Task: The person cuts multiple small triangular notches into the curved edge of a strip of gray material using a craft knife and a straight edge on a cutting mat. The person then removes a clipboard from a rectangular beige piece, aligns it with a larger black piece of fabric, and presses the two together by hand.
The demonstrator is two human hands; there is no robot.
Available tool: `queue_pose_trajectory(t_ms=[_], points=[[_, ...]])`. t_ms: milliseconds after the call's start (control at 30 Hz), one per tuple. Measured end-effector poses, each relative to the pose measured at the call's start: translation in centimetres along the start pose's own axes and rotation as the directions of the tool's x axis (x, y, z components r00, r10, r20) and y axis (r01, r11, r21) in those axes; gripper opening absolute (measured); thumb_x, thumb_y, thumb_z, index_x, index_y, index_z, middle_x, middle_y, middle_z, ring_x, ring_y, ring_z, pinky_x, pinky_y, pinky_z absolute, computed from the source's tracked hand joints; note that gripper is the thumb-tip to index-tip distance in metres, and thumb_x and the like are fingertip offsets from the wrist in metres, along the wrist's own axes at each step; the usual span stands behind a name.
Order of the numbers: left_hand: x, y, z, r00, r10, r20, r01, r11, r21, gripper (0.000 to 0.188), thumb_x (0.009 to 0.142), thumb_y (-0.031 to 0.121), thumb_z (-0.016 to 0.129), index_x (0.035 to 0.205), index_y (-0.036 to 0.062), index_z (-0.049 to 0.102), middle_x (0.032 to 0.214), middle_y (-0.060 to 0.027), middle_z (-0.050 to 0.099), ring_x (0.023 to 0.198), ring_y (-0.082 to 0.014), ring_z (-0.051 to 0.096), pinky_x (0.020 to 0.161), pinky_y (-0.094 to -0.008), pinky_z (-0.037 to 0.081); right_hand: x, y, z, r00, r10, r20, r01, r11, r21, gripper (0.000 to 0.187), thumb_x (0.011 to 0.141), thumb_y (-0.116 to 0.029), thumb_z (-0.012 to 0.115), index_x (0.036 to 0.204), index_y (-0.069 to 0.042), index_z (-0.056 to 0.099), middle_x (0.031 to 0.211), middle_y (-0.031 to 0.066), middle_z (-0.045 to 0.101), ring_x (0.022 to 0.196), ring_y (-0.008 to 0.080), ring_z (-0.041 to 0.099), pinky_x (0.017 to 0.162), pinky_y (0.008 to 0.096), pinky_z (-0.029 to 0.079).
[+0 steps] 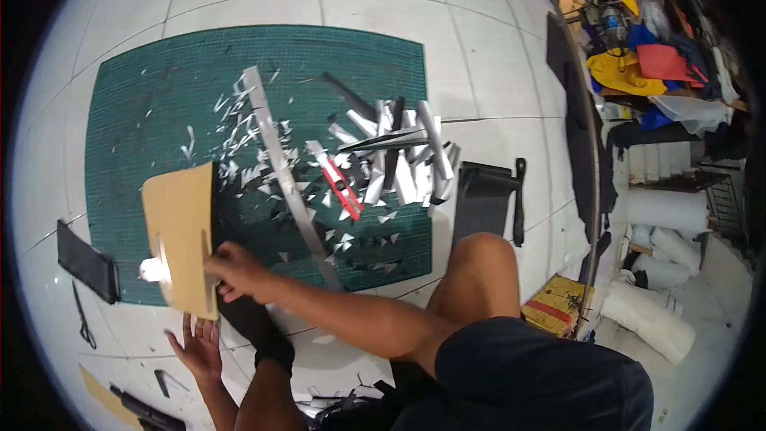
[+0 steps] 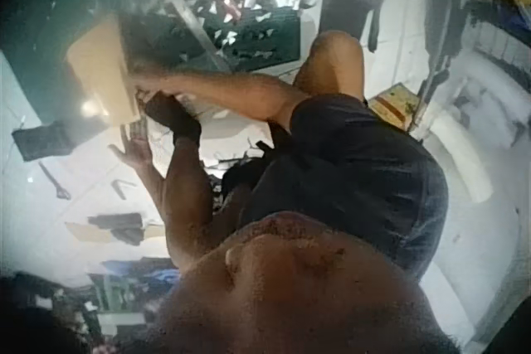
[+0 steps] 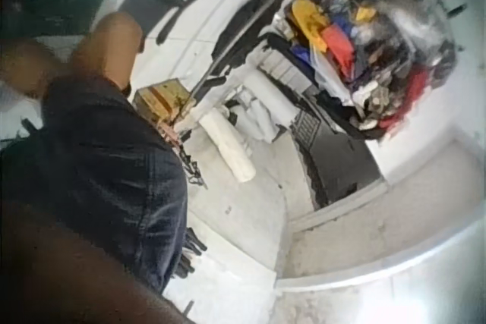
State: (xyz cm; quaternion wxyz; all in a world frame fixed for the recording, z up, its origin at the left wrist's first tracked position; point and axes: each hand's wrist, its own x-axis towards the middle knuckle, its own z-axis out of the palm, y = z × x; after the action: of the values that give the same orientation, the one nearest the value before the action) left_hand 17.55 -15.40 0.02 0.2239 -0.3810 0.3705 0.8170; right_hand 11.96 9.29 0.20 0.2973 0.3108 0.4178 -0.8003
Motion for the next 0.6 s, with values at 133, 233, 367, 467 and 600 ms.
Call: queue_pose_trajectory(t_ms=[133,233,367,467,600], points=[[3.8,3.5,-0.8,0.997,0.026,-0.079,-0.008,0.976,0.219,0.066,0.093,0.062,0.048,0.126,0.0041,0.048,0.124,-0.0184,0.055,0.112,-0.0308,0.059,0.098,-0.0442,0.048,-0.6,-2.8,-2.7,0.989,0.101,0.108,-0.092,0.992,-0.087,0.046,0.084,-0.037,0.068,0.113,-0.006,0.053,0.091,0.0082,0.062,0.06,0.0144,0.062,0.047,0.0286,0.055],[6.2,3.6,0.0,0.996,0.017,-0.087,0.026,0.885,0.465,0.054,0.094,0.051,0.055,0.126,0.0073,0.047,0.119,-0.0133,0.056,0.105,-0.0256,0.059,0.091,-0.0399,0.051,-1.1,-4.1,-6.1,0.991,0.111,0.071,-0.096,0.977,-0.192,0.038,0.085,-0.037,0.068,0.104,-0.006,0.058,0.086,0.0063,0.063,0.063,0.0115,0.061,0.047,0.0229,0.049],[7.0,1.7,5.8,1.0,0.002,0.002,-0.002,0.814,0.581,0.02,0.093,0.017,0.063,0.112,0.0082,0.062,0.093,-0.0004,0.066,0.076,-0.0078,0.06,0.059,-0.0212,0.044,-0.6,-2.4,-9.9,0.988,0.092,-0.124,-0.1,0.993,-0.061,0.046,0.084,-0.042,0.075,0.098,-0.001,0.06,0.081,0.0054,0.061,0.061,0.0097,0.06,0.052,0.0214,0.051],[6.1,3.2,6.0,0.999,-0.047,0.004,0.032,0.739,0.673,0.02,0.094,0.018,0.062,0.11,0.0066,0.063,0.094,-0.0009,0.066,0.077,-0.0081,0.06,0.061,-0.0213,0.045,-1.0,-0.7,-8.5,0.987,0.006,-0.162,-0.002,1.0,0.026,0.048,0.085,-0.043,0.074,0.096,0.001,0.06,0.084,0.0052,0.062,0.064,0.0097,0.06,0.057,0.0211,0.052],[5.6,3.0,5.9,1.0,0.011,-0.023,0.005,0.789,0.615,0.02,0.095,0.018,0.06,0.11,0.0059,0.063,0.094,-0.0012,0.067,0.078,-0.0091,0.06,0.065,-0.0241,0.046,-1.1,0.4,-7.6,0.978,-0.051,-0.2,0.07,0.994,0.09,0.045,0.088,-0.042,0.071,0.097,0.001,0.062,0.082,0.0042,0.062,0.067,0.0112,0.062,0.062,0.0215,0.053]])
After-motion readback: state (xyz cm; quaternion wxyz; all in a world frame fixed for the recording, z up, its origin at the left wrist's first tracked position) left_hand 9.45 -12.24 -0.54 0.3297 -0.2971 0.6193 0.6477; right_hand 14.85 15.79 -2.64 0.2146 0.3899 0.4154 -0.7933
